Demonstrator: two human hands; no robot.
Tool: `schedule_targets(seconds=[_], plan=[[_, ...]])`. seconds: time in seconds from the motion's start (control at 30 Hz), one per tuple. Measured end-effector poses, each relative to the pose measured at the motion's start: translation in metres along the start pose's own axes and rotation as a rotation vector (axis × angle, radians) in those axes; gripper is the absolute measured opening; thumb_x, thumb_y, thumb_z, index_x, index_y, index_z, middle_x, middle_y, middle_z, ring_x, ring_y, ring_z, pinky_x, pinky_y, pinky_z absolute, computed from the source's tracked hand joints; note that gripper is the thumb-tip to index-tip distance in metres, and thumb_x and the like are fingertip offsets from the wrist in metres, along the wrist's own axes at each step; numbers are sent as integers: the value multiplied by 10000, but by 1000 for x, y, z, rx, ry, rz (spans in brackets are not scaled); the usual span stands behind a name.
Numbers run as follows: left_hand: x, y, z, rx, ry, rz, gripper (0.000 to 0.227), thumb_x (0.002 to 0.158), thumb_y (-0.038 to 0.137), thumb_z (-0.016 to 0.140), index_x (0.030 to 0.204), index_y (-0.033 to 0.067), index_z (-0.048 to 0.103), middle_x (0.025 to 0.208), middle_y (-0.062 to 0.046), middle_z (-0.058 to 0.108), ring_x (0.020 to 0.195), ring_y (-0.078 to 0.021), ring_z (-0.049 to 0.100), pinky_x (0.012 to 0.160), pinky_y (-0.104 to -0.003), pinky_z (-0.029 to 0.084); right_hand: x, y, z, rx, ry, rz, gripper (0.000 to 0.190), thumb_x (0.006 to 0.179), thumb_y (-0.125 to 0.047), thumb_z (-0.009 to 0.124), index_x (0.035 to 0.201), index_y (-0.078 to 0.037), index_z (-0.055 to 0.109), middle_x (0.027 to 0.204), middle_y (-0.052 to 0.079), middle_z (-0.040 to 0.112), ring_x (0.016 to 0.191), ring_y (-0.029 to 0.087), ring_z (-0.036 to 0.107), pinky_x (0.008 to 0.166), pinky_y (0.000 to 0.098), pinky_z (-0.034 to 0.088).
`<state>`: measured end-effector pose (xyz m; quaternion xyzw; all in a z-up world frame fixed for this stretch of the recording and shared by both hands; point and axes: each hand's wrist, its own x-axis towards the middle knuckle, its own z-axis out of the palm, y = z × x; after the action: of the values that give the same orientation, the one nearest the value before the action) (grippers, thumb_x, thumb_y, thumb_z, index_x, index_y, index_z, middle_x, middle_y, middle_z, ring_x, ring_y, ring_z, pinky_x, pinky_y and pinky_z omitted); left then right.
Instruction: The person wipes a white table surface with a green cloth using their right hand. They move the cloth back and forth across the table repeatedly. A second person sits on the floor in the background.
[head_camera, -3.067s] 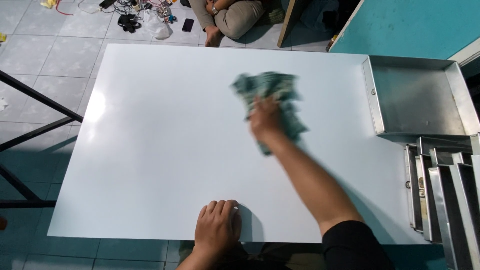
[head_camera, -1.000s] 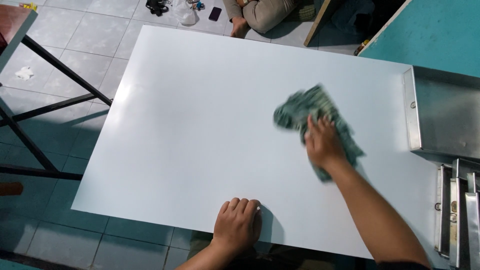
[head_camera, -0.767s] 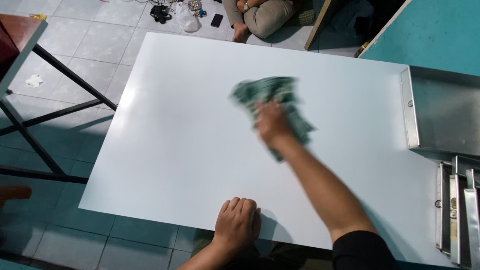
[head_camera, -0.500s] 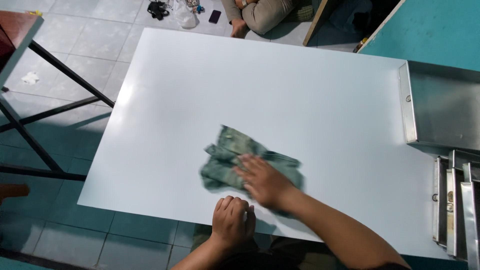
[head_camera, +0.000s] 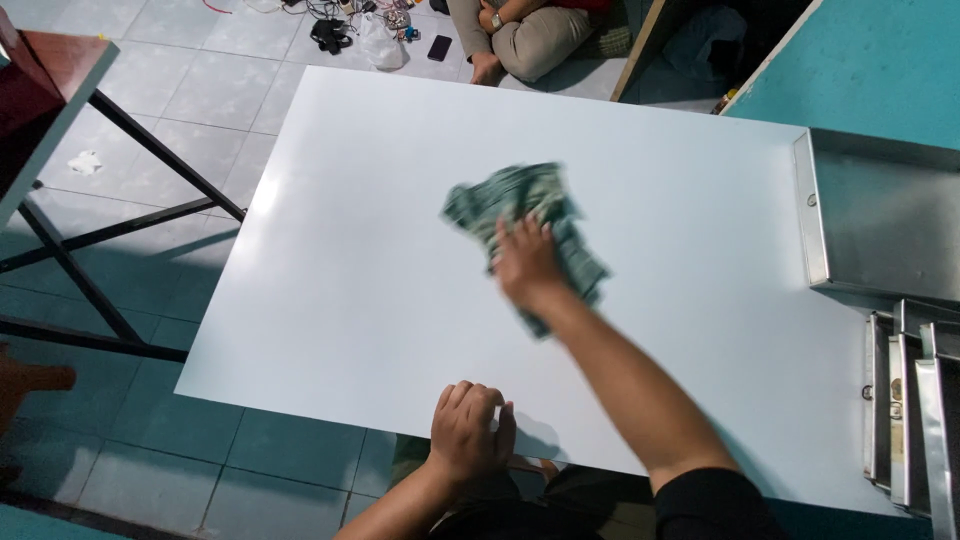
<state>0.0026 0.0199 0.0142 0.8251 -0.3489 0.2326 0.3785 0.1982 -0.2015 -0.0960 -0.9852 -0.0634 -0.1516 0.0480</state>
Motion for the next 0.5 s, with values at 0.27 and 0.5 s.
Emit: schedule_targets(seconds=[0.27, 0.5], plan=[[50, 1, -14, 15, -89, -138, 559, 851, 283, 675, 1302, -6, 514, 1234, -275, 565, 1138, -455, 536, 924, -493, 461, -118, -47, -187, 1003, -175, 365, 578, 995, -278, 534, 1528, -86, 420, 1595, 150, 369, 1510, 351, 276, 1195, 478, 278], [147, -1, 34, 263, -930, -426, 877, 964, 598, 377, 1655, 217, -4, 1701, -232, -124, 1554, -407, -179, 1217, -592, -108, -253, -39, -200, 566, 153, 505, 287, 915, -208, 626, 1125, -85, 777, 1102, 71, 760, 1070, 234, 702, 917, 367, 575]])
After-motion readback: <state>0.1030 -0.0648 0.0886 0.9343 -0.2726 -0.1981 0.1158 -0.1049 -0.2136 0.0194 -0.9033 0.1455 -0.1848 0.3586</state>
